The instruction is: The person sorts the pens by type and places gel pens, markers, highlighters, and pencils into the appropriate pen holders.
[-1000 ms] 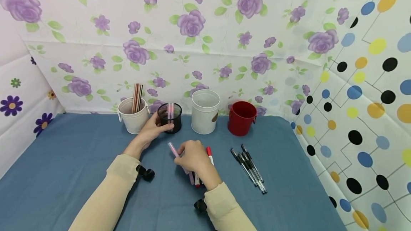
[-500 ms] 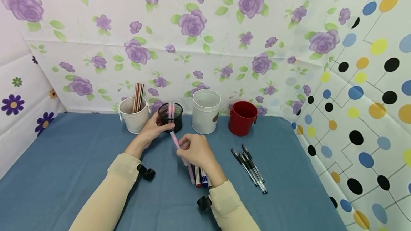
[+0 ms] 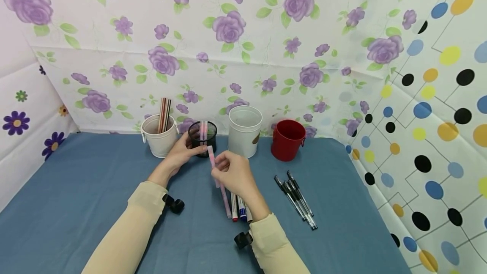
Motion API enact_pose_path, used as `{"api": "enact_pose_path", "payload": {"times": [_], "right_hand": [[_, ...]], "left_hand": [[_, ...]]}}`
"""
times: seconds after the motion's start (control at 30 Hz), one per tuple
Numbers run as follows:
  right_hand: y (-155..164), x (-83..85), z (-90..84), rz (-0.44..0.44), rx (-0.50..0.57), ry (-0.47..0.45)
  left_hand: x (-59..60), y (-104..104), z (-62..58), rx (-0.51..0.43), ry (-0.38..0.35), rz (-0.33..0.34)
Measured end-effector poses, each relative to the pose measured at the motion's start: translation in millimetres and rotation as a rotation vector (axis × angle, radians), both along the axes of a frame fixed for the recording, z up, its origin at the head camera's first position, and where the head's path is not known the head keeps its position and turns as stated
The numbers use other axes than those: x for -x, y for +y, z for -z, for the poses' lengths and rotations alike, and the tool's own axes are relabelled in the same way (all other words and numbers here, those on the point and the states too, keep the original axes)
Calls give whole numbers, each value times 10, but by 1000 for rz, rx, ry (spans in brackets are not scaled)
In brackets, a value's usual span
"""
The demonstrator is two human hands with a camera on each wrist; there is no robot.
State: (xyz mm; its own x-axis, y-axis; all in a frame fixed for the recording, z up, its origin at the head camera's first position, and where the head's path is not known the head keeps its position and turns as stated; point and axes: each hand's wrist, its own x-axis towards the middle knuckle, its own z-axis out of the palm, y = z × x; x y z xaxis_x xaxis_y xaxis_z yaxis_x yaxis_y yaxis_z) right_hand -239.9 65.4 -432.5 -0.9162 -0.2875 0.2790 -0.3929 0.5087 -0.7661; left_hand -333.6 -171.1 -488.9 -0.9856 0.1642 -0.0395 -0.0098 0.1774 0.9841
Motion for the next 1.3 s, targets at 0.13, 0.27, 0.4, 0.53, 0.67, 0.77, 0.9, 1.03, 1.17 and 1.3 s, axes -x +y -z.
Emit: {"api": "enact_pose_path", "payload": {"times": [0.13, 0.27, 0.4, 0.53, 0.67, 0.77, 0.9, 1.03, 1.17, 1.3], "right_hand": [[5, 1, -14, 19, 33, 13], [10, -20, -59, 31, 66, 19], [8, -44, -107, 44, 102, 12], [2, -58, -131, 43, 114, 11], [-2, -63, -134, 37, 120, 24], [3, -64, -145, 39, 133, 31], [24, -51, -186, 45, 134, 34], [30, 8, -281, 40, 118, 72], [5, 125, -407, 31, 112, 122], [-33, 263, -506, 52, 101, 128]], "left_hand": [[20, -7, 26, 2, 15, -3], [32, -12, 33, 2, 15, -3], [29, -15, 25, -4, 5, 4], [28, -12, 12, -14, 1, 12], [16, -9, 13, -22, 3, 13], [10, -10, 19, -20, 2, 10], [19, -2, 22, -8, -1, 8], [19, 1, 15, 1, -6, 2], [11, -11, 8, 8, -6, -4], [11, -17, 22, 10, -2, 4]]}}
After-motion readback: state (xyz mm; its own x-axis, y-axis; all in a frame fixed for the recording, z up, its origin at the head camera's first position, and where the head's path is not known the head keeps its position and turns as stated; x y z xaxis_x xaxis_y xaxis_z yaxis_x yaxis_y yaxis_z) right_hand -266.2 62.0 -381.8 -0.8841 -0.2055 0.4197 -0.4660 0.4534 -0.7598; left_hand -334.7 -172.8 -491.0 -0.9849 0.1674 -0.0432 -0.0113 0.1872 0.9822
